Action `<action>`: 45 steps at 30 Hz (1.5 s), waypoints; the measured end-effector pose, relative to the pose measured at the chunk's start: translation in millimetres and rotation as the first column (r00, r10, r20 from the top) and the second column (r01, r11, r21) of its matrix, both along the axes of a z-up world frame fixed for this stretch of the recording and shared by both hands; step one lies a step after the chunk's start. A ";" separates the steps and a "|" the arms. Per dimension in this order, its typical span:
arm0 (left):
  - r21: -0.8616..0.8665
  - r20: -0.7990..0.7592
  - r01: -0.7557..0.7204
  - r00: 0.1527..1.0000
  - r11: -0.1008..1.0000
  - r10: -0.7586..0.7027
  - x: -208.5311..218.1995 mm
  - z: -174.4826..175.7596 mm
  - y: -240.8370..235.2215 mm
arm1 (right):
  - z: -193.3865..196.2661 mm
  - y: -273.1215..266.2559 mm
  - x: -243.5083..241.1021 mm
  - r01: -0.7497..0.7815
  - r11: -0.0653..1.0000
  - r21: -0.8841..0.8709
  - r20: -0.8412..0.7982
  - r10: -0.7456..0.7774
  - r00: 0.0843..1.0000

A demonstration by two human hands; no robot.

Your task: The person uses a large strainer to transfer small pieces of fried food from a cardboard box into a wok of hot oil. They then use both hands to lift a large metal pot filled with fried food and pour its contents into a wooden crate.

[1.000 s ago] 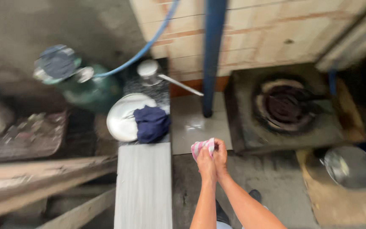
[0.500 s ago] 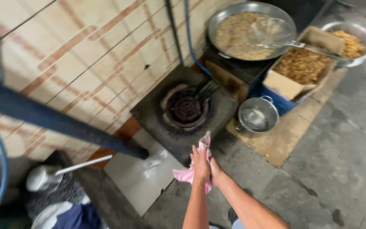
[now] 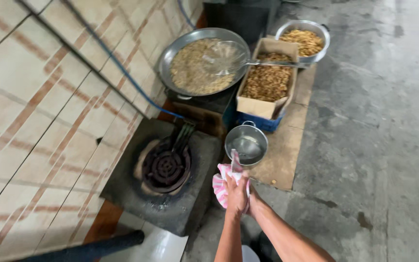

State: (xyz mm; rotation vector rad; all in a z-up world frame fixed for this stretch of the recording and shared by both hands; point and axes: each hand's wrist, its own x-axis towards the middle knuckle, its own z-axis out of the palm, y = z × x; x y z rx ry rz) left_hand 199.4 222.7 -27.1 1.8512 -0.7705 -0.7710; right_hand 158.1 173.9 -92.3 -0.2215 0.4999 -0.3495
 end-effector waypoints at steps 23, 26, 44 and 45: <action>-0.340 -0.306 0.260 0.878 0.904 -0.367 -44.6 7.2 -318.0 | 60.0 -301.6 -55.6 0.697 0.717 0.000 0.264 -0.672 0.692; -0.161 0.094 0.472 0.881 0.867 -0.463 -22.0 -24.2 -375.2 | 84.4 -328.2 -52.1 0.651 0.759 -0.033 0.233 -0.627 0.743; 0.064 0.100 -0.053 0.994 0.997 0.047 -85.2 28.2 -608.1 | 14.5 -597.0 -75.4 0.337 0.939 -0.067 0.050 -0.334 0.941; 0.119 0.166 -0.039 0.986 0.992 0.019 -76.3 26.3 -621.0 | 9.5 -613.4 -67.1 0.327 0.941 -0.085 0.031 -0.326 0.945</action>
